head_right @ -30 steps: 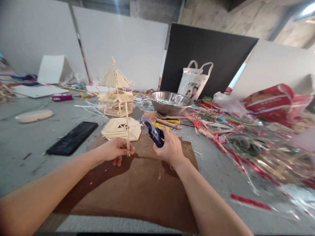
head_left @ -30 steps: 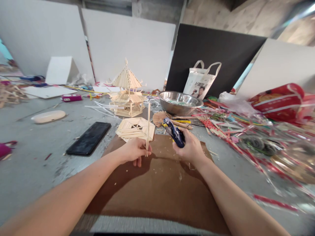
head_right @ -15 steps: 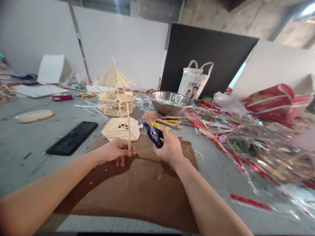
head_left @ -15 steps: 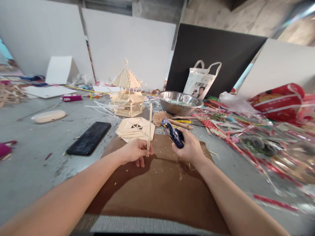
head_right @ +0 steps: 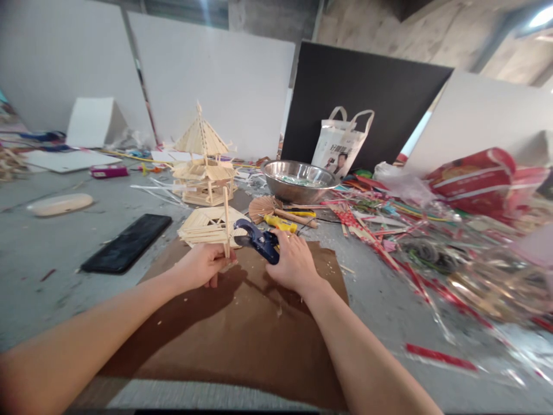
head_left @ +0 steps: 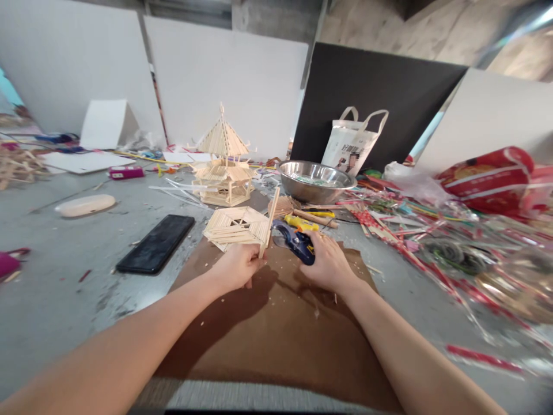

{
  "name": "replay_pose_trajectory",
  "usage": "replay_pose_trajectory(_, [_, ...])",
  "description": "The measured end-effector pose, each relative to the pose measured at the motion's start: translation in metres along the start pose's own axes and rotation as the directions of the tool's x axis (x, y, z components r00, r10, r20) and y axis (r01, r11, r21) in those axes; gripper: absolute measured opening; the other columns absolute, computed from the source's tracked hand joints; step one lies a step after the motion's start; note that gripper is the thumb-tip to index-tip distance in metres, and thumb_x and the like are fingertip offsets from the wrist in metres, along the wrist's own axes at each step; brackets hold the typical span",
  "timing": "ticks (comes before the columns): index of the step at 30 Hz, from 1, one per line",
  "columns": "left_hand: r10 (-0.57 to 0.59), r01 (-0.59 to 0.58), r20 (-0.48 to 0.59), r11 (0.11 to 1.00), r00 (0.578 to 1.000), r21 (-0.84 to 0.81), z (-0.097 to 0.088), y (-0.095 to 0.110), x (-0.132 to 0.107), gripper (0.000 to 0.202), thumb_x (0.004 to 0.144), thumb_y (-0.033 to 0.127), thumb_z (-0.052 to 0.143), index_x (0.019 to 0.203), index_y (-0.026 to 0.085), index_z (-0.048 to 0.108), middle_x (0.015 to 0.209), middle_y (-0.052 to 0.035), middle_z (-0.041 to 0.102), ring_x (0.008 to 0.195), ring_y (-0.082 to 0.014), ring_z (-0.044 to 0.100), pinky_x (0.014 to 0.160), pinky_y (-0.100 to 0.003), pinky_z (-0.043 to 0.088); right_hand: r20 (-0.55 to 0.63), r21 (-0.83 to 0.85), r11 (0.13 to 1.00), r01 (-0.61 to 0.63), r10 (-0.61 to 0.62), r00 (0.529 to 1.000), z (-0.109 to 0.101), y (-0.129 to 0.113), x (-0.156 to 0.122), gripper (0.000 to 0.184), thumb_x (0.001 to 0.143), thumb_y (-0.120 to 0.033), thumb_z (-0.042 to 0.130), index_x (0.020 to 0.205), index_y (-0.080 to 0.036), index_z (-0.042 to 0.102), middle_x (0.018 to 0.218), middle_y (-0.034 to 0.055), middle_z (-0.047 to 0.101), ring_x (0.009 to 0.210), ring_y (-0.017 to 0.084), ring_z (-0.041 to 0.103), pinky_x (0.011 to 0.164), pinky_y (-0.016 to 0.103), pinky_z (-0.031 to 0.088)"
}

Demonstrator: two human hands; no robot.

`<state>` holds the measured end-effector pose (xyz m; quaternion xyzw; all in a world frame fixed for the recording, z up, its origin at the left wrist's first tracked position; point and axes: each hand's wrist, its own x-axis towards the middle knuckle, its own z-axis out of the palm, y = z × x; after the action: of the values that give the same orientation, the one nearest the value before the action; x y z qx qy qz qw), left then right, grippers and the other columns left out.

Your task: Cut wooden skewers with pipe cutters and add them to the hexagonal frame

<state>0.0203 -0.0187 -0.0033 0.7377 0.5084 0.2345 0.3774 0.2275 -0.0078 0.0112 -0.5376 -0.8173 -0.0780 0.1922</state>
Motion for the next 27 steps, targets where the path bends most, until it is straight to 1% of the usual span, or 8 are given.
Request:
replay_pose_trajectory(3, [0.076,-0.061,-0.108,0.988,0.991,0.140,-0.002,0.002,-0.001,0.020,0.076,0.020,0.032,0.080,0.015,0.052,0.048,0.0015,0.052,0.037,-0.0107,0.052,0.040,-0.019,0.038,0.023,0.001,1.000,-0.007,0.007,1.000,0.001,-0.001,0.000,0.056,0.055,-0.026,0.050,0.109,-0.016,0.040,0.097,0.0085,0.054,0.090,0.023,0.048,0.078,0.034,0.033])
replay_pose_trajectory(6, [0.190,-0.115,-0.208,0.938,0.960,0.326,-0.003,0.004,-0.002,0.018,0.074,0.015,0.035,0.070,0.015,0.052,0.058,-0.0025,0.056,0.051,-0.0130,0.056,0.051,-0.022,0.040,0.040,0.010,1.000,-0.004,0.004,0.999,0.001,-0.004,-0.001,0.056,0.055,-0.025,0.050,0.109,-0.016,0.039,0.098,0.0083,0.053,0.091,0.023,0.047,0.079,0.033,0.031])
replay_pose_trajectory(8, [0.234,-0.106,-0.251,0.893,0.939,0.436,-0.002,0.005,-0.002,0.018,0.074,0.016,0.035,0.066,0.016,0.052,0.059,-0.0044,0.057,0.059,-0.0160,0.057,0.055,-0.024,0.039,0.055,0.015,1.000,0.011,-0.012,0.998,0.001,-0.008,-0.002,0.057,0.055,-0.027,0.052,0.109,-0.016,0.039,0.099,0.0083,0.053,0.091,0.023,0.046,0.080,0.033,0.030])
replay_pose_trajectory(10, [0.218,-0.054,-0.266,0.857,0.939,0.512,-0.001,0.005,-0.003,0.018,0.074,0.016,0.035,0.067,0.016,0.052,0.058,-0.0055,0.057,0.060,-0.0176,0.056,0.055,-0.025,0.038,0.066,0.021,0.999,0.029,-0.031,0.997,0.000,-0.013,-0.004,0.056,0.055,-0.028,0.053,0.108,-0.016,0.039,0.098,0.0080,0.053,0.090,0.023,0.046,0.079,0.033,0.029])
replay_pose_trajectory(12, [0.173,0.000,-0.254,0.826,0.952,0.564,0.000,0.005,-0.003,0.019,0.073,0.014,0.033,0.071,0.015,0.052,0.057,-0.0063,0.057,0.056,-0.0179,0.056,0.051,-0.025,0.037,0.067,0.031,0.998,0.050,-0.052,0.996,-0.001,-0.018,-0.005,0.056,0.054,-0.027,0.053,0.107,-0.017,0.039,0.097,0.0076,0.053,0.089,0.022,0.046,0.078,0.032,0.029])
replay_pose_trajectory(14, [0.147,0.014,-0.214,0.792,0.966,0.610,0.000,0.006,-0.003,0.019,0.072,0.012,0.034,0.075,0.014,0.052,0.058,-0.0074,0.058,0.054,-0.0184,0.056,0.050,-0.025,0.036,0.057,0.045,0.997,0.060,-0.063,0.996,-0.002,-0.022,-0.006,0.055,0.053,-0.025,0.054,0.106,-0.017,0.040,0.097,0.0071,0.053,0.089,0.022,0.046,0.077,0.032,0.029])
replay_pose_trajectory(17, [0.145,-0.008,-0.160,0.764,0.976,0.645,0.001,0.008,-0.004,0.022,0.070,0.012,0.034,0.081,0.012,0.053,0.063,-0.0096,0.060,0.057,-0.0199,0.057,0.052,-0.027,0.037,0.043,0.064,0.996,0.054,-0.057,0.997,-0.004,-0.026,-0.008,0.054,0.053,-0.024,0.053,0.105,-0.018,0.040,0.097,0.0067,0.053,0.087,0.021,0.046,0.077,0.031,0.030])
replay_pose_trajectory(27, [0.142,-0.046,-0.079,0.709,0.987,0.703,0.000,0.012,-0.006,0.030,0.070,0.011,0.034,0.091,0.009,0.055,0.069,-0.0140,0.061,0.065,-0.0244,0.059,0.062,-0.033,0.042,0.058,0.023,0.999,0.045,-0.046,0.997,-0.005,-0.026,-0.008,0.056,0.053,-0.024,0.051,0.107,-0.016,0.041,0.096,0.0075,0.055,0.087,0.022,0.048,0.076,0.031,0.031])
